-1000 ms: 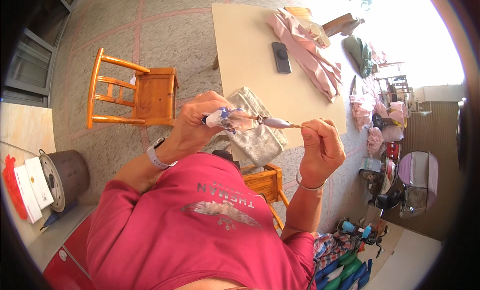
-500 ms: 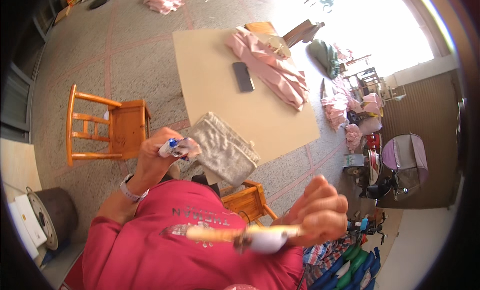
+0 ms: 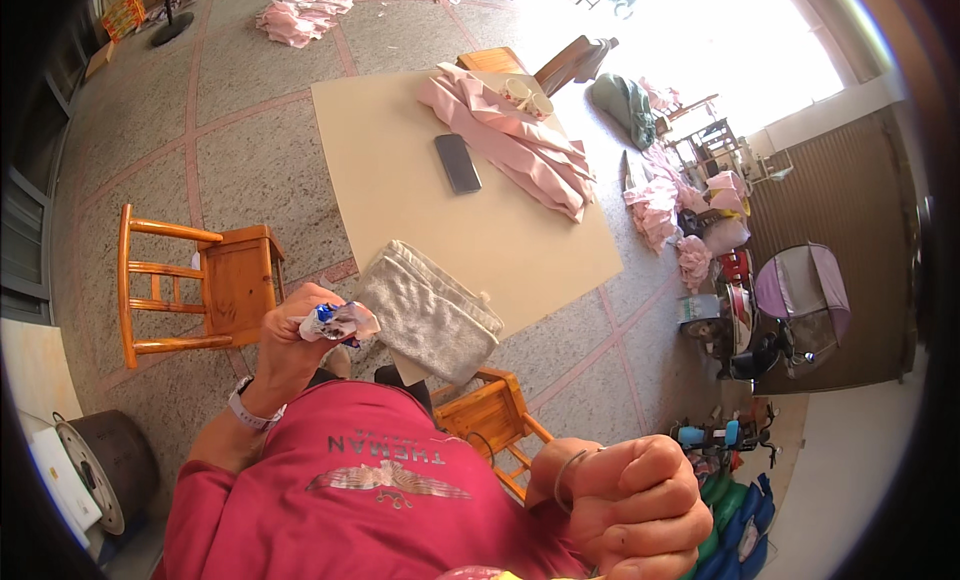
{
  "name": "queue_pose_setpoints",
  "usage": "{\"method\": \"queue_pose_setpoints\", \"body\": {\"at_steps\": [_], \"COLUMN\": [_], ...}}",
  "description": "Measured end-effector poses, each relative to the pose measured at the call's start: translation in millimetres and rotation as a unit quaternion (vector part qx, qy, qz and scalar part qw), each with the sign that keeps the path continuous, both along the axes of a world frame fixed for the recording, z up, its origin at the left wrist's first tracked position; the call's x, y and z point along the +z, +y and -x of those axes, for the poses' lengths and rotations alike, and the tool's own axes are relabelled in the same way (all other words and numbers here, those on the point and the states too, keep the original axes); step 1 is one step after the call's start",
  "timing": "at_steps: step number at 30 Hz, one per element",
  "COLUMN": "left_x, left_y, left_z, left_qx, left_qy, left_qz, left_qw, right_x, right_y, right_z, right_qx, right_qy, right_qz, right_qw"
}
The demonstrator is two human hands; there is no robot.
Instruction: The person wipes a table using a grey cloth, while holding an ice cream bar in the other hand, moving the cloth across the table's surface multiple times.
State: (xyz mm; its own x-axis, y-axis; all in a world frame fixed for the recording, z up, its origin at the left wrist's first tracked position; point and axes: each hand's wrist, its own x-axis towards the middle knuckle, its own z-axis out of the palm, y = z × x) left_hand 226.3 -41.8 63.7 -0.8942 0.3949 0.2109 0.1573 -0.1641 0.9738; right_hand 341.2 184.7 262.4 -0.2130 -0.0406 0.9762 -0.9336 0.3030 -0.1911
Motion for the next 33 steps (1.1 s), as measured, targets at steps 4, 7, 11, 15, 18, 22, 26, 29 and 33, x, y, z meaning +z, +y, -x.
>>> {"method": "queue_pose_setpoints", "body": {"at_steps": [4, 7, 11, 15, 18, 22, 26, 29, 33], "left_x": [-3, 2, 6, 8, 5, 11, 10, 15, 15], "left_y": [2, 5, 3, 11, 12, 11, 10, 10, 8], "left_z": [-1, 0, 0, 3, 1, 2, 4, 11, 10], "left_qx": [-0.011, -0.017, -0.016, -0.037, -0.036, -0.042, -0.041, -0.039, -0.061], "left_qy": [-0.037, -0.034, -0.037, -0.030, -0.069, -0.087, -0.078, -0.103, -0.164], "left_qz": [-0.034, -0.021, -0.013, -0.004, -0.032, -0.004, -0.004, 0.012, -0.048], "left_qw": [0.999, 0.999, 0.999, 0.999, 0.996, 0.995, 0.996, 0.994, 0.983], "right_x": [0, 1, -2, -8, -8, -14, -11, -17, -31], "right_y": [1, 3, 6, 3, 8, 9, 17, 32, 21], "right_z": [1, 1, 4, -6, -4, 1, 11, 28, 42], "right_qx": [-0.009, -0.031, -0.051, -0.171, -0.162, -0.175, -0.153, -0.100, -0.196], "right_qy": [0.001, 0.004, -0.001, -0.028, -0.033, -0.046, -0.094, -0.116, -0.146], "right_qz": [0.001, -0.007, -0.020, 0.031, 0.020, 0.017, -0.068, -0.133, -0.043], "right_qw": [1.000, 0.999, 0.999, 0.984, 0.986, 0.983, 0.981, 0.979, 0.969]}}
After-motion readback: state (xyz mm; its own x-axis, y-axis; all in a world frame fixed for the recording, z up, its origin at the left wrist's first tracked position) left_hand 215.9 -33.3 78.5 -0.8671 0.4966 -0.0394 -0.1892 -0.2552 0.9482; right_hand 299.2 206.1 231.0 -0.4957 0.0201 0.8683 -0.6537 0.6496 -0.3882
